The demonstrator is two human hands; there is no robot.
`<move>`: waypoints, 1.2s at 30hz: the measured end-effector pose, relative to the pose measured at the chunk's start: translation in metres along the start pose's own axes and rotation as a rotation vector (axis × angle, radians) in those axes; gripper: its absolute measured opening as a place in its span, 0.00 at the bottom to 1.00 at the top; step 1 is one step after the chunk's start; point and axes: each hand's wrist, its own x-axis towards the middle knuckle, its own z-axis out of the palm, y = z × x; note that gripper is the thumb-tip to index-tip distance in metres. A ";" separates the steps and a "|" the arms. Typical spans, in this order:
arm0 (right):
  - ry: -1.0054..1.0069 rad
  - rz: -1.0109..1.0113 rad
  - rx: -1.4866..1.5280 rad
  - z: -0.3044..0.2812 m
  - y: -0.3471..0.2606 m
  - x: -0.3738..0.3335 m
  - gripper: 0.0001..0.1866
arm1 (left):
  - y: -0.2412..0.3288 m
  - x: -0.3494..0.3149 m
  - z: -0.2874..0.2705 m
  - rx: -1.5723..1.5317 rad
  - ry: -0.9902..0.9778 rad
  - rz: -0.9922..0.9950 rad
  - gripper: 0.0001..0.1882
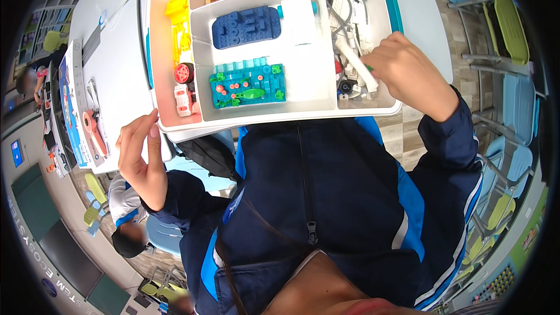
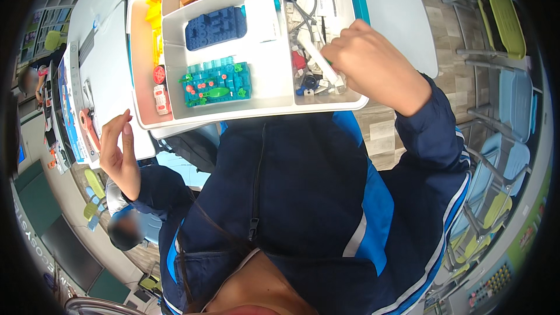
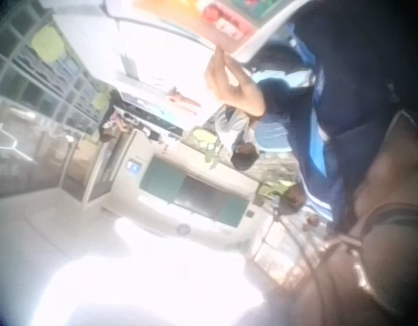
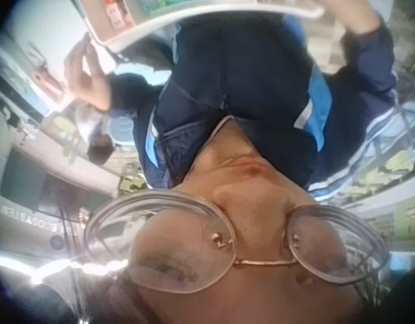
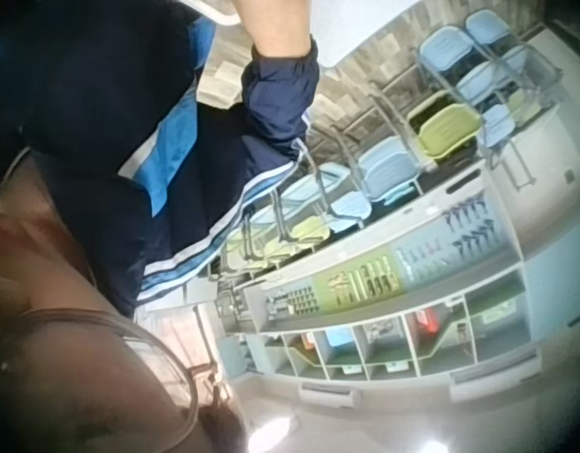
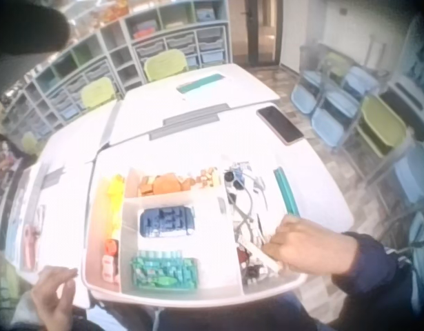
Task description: The person picks small yellow plastic pieces from a compartmentalized tray and connects them by hand. They repeatedly pick, align, and snap pieces together, occasionally placing assembled sections back into the tray. The person also handles a pink block and a small red wheel, moving them within the tray.
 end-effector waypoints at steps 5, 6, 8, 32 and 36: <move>0.168 0.172 0.050 -0.027 -0.017 -0.010 0.05 | 0.030 0.000 0.028 -0.104 -0.048 0.094 0.09; 0.157 0.219 0.085 -0.031 -0.016 -0.015 0.06 | 0.040 0.005 0.033 -0.145 -0.089 0.123 0.10; 0.116 0.242 0.185 -0.026 -0.016 -0.018 0.07 | 0.055 0.007 0.047 -0.245 -0.198 0.217 0.12; 0.275 0.425 0.615 -0.016 -0.028 -0.049 0.13 | 0.128 0.019 0.175 -0.260 -0.202 0.477 0.11; 0.379 0.517 0.640 -0.010 -0.030 -0.049 0.14 | 0.132 0.016 0.183 -0.260 -0.293 0.442 0.18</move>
